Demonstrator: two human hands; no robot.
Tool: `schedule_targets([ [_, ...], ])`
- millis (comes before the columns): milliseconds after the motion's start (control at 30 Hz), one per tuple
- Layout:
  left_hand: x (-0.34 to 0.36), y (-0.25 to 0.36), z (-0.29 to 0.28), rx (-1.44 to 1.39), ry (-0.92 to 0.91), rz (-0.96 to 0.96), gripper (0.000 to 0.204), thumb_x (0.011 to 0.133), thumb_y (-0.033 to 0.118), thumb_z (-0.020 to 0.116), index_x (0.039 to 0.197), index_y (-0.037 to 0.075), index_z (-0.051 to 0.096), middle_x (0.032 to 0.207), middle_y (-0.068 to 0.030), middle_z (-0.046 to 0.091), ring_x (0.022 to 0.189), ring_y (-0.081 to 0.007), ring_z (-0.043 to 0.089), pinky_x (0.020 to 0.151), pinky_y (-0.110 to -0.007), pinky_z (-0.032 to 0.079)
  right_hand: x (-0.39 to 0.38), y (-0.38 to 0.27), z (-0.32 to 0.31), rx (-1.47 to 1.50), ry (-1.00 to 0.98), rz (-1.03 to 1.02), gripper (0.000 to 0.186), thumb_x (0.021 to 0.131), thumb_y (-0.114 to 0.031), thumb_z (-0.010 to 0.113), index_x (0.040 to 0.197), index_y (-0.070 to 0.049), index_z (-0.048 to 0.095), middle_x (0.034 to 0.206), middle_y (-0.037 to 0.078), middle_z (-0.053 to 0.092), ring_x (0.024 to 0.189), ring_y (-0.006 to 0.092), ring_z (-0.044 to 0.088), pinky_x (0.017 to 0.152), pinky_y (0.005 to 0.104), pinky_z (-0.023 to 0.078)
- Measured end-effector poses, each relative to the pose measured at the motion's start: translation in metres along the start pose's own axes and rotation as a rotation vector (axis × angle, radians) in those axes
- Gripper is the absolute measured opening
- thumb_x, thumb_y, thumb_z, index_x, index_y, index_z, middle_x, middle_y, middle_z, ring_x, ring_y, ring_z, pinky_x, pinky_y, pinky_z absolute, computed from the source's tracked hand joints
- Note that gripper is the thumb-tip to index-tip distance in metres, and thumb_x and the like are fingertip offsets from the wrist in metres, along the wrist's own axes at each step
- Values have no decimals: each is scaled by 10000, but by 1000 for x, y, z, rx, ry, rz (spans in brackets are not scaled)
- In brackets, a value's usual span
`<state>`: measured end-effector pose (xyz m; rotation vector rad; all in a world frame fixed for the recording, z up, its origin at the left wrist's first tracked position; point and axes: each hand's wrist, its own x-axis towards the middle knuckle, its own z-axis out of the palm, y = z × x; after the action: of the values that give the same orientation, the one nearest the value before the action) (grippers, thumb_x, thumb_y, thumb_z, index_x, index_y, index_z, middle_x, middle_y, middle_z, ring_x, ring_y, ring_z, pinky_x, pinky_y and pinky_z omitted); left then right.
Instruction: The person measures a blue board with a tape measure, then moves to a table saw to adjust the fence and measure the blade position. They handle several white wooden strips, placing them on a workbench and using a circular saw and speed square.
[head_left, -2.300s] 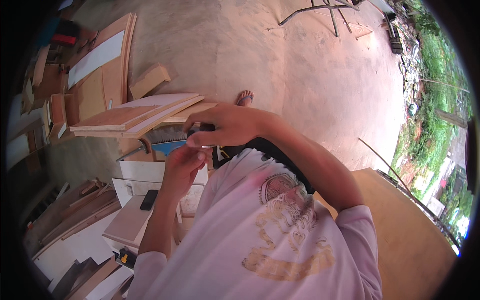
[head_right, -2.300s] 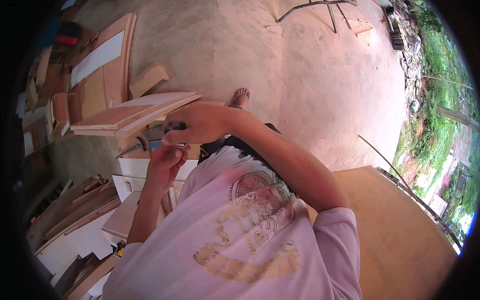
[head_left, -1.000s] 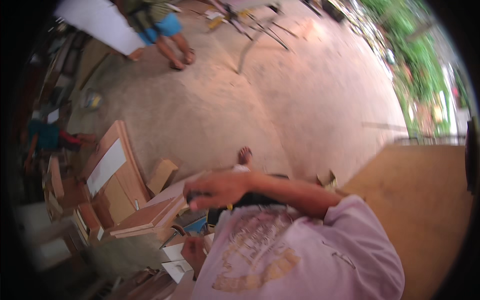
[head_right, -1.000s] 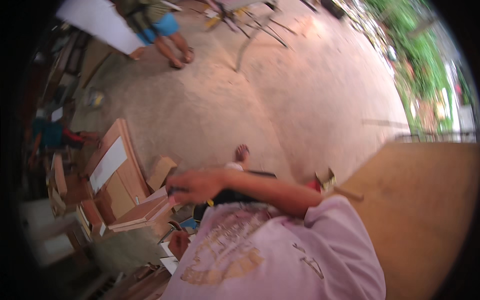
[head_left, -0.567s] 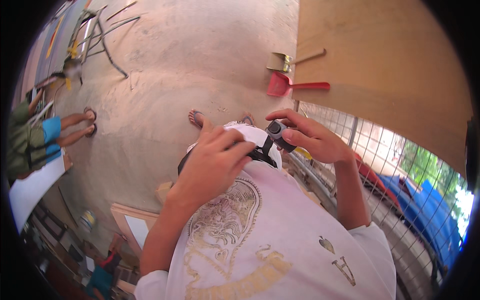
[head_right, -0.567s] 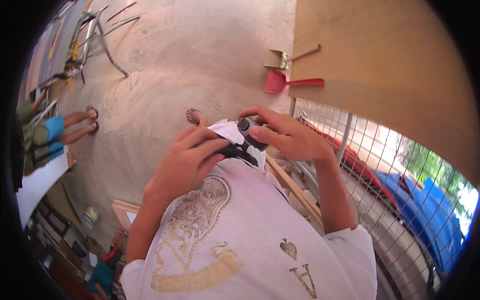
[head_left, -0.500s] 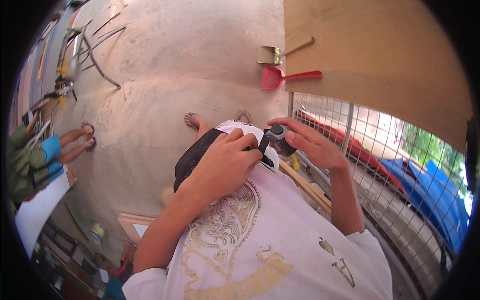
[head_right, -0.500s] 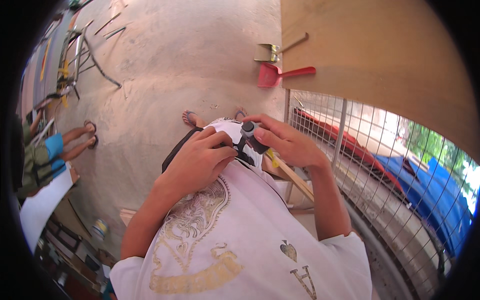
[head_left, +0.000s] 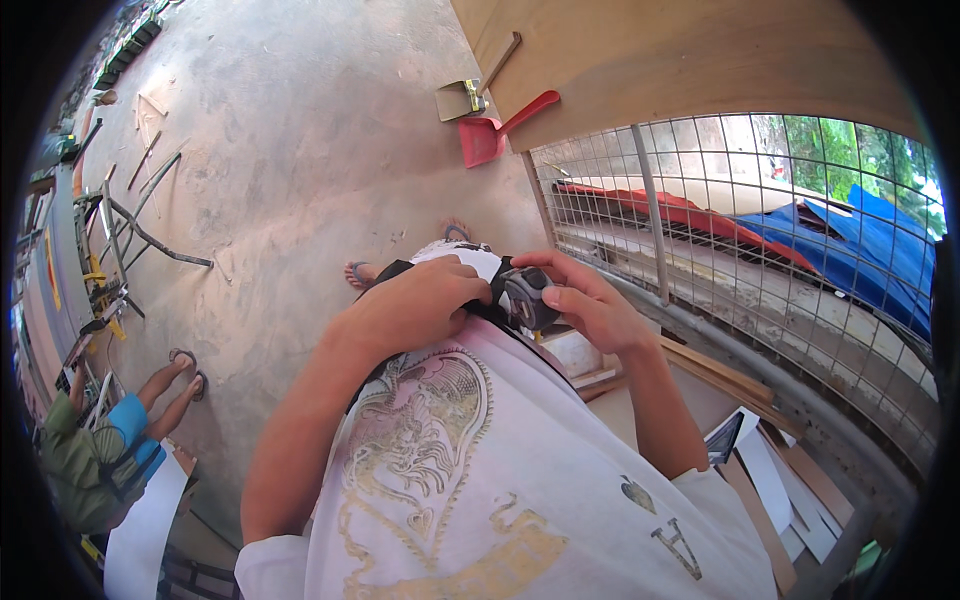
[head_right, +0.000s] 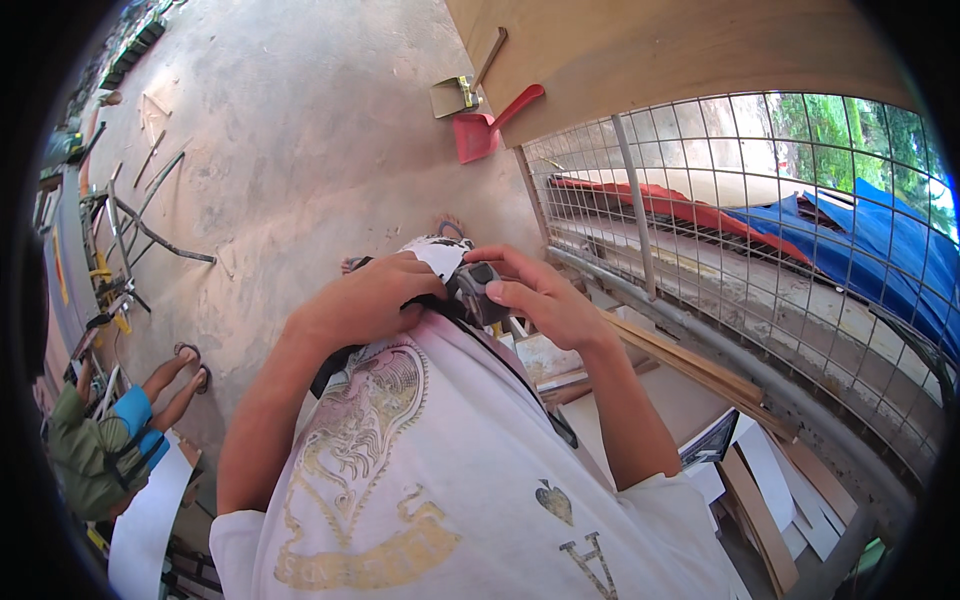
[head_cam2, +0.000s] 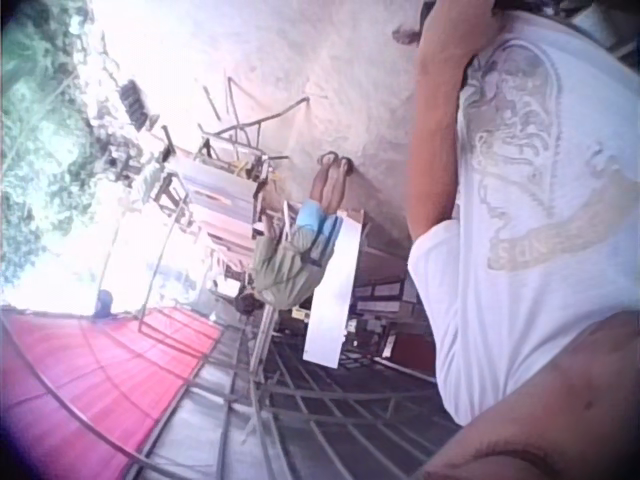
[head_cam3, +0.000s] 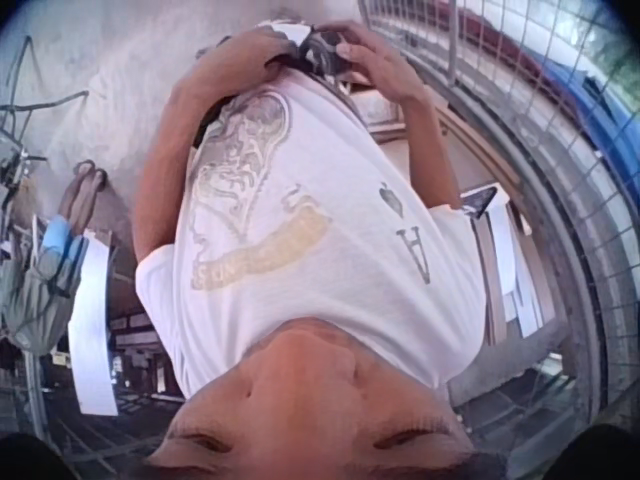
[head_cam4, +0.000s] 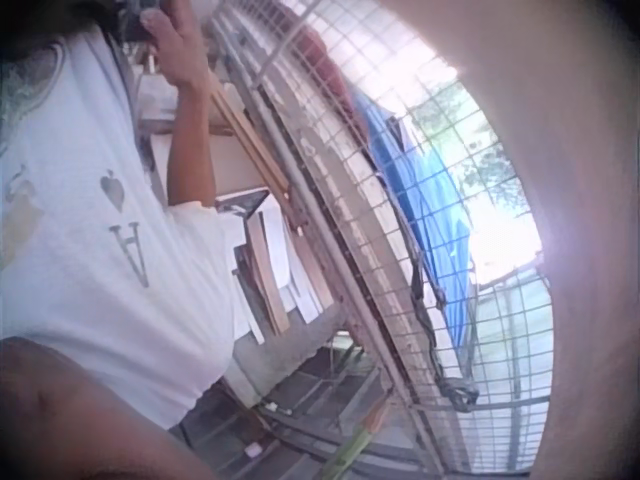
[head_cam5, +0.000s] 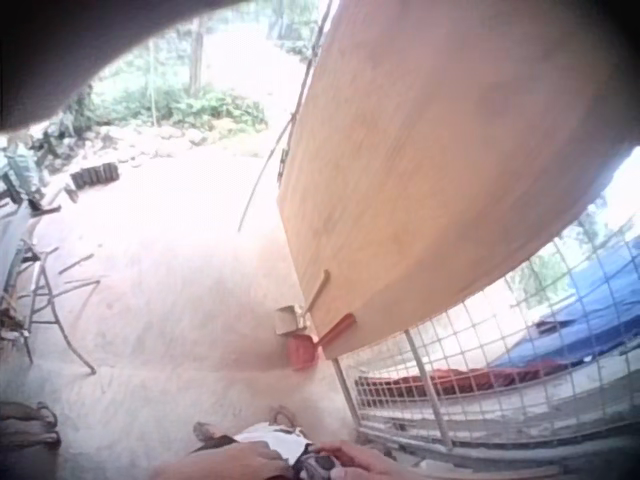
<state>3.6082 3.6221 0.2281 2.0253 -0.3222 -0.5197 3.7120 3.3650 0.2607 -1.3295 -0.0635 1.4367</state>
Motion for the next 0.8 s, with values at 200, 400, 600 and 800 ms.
schedule_targets([
  [200,3,-2,12,41,116,104,168,865,93,731,1026,48,747,981,-113,717,1072,-303,647,954,-439,510,-13,-10,-1,-21,28,13,489,1061,-201,546,1516,-53,446,1292,73,615,1133,133,640,996,336,549],
  [400,14,9,21,-6,277,98,111,860,69,721,966,49,749,932,-106,715,968,-317,645,889,-439,520,-12,-9,-20,35,34,12,454,1079,-247,541,1479,-39,480,1236,80,629,1102,134,641,998,334,538],
  [600,13,15,22,-210,201,163,70,812,62,691,847,17,731,895,-134,696,835,-352,637,775,-464,501,-9,-4,-33,-68,93,25,432,1077,-276,576,1442,-53,514,1213,63,637,1086,123,639,980,328,537],
  [800,31,24,15,-41,-64,-211,130,784,65,706,893,-4,721,929,-154,694,881,-346,657,788,-456,497,-2,3,-25,-114,-14,176,463,1050,-277,626,1449,-74,506,1245,59,634,1149,135,637,1025,347,535],
])
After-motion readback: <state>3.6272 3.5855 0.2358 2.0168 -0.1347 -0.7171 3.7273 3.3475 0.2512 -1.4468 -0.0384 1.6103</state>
